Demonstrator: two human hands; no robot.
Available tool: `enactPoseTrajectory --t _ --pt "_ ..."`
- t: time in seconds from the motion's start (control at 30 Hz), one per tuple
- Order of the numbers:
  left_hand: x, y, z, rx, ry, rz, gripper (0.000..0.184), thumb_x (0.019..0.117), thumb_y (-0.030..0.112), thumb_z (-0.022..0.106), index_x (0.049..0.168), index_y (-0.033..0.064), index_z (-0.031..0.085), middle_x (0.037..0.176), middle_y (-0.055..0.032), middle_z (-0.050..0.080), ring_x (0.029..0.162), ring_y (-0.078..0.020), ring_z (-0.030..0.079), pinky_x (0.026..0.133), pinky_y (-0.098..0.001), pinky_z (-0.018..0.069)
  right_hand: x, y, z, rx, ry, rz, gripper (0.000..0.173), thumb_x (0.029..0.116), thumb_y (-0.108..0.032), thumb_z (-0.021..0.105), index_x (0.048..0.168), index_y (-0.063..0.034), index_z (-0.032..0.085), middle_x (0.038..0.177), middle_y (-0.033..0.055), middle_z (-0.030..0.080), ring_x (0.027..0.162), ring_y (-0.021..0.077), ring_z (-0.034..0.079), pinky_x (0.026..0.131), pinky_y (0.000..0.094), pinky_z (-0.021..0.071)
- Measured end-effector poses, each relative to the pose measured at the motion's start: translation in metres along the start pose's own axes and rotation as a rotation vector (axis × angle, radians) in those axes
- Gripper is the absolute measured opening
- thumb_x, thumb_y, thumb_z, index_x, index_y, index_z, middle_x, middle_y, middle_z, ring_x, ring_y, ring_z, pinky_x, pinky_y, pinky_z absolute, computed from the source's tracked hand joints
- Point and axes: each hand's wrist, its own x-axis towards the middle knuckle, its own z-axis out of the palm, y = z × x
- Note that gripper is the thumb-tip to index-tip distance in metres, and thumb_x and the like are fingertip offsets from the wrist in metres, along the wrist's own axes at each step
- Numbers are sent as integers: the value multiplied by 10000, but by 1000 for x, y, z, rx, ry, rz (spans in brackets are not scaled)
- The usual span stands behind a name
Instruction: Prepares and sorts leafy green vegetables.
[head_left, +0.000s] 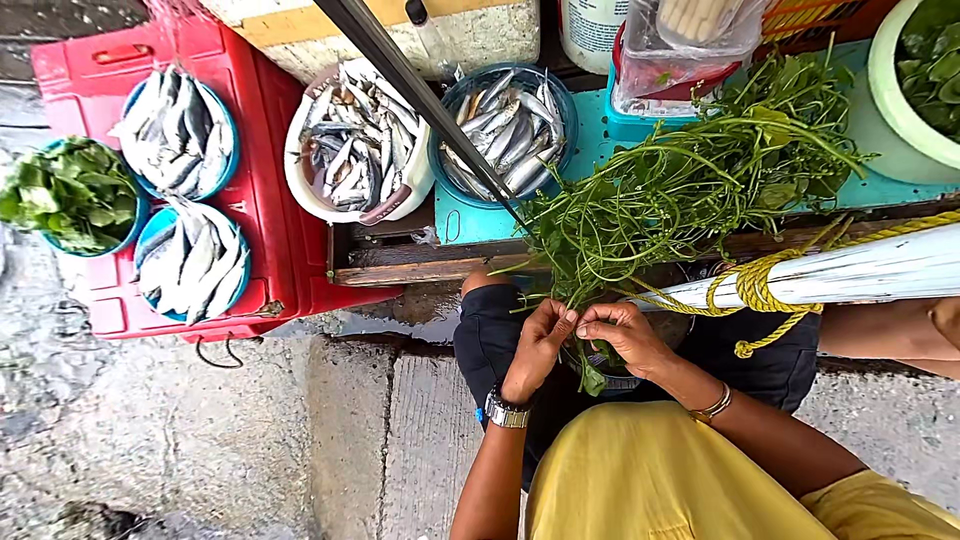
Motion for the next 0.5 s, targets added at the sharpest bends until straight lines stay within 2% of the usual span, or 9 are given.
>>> enactPoseTrajectory --t 0.13,0.2,0.27,0.3,0.43,0.5 --pt "0 0 -2 -33 12 -13 88 1033 108 501 978 65 555 765 15 590 692 -85 590 705 -274 532 0 4 5 203 81 42 146 908 -33 625 782 -54 697 713 14 661 606 63 591 573 216 511" --pt "0 1 -6 -44 20 -26 115 1041 121 481 978 68 563 758 21 583 694 -83 585 708 -275 527 1 1 4 287 139 85 177 938 -60 582 799 -65 691 649 -6 615 525 45 539 490 196 461" --pt "0 3 -14 -59 47 -28 131 1044 137 473 982 84 576 772 35 588 703 -72 591 722 -272 539 4 -6 -3 343 164 94 215 1005 -69 520 851 -62 670 614 -19 562 454 22 465 424 161 398" --pt "0 3 -18 -56 59 -18 133 1043 142 481 980 85 584 786 30 599 714 -76 599 730 -277 544 4 -7 -6 353 146 89 212 1013 -78 516 864 -61 666 618 -11 569 447 26 471 416 161 404" --pt "2 11 -28 35 89 18 105 1049 115 508 1035 31 569 857 -59 681 768 -167 695 759 -352 609 -1 3 -7 332 15 98 167 991 -116 557 903 -66 689 722 35 652 556 82 591 498 220 504" --pt "7 16 -29 139 140 41 88 1050 106 537 1070 23 560 817 -67 674 666 -152 677 640 -311 605 1 7 -8 322 -39 108 181 981 -129 544 881 -79 686 821 56 682 637 96 627 528 229 518"
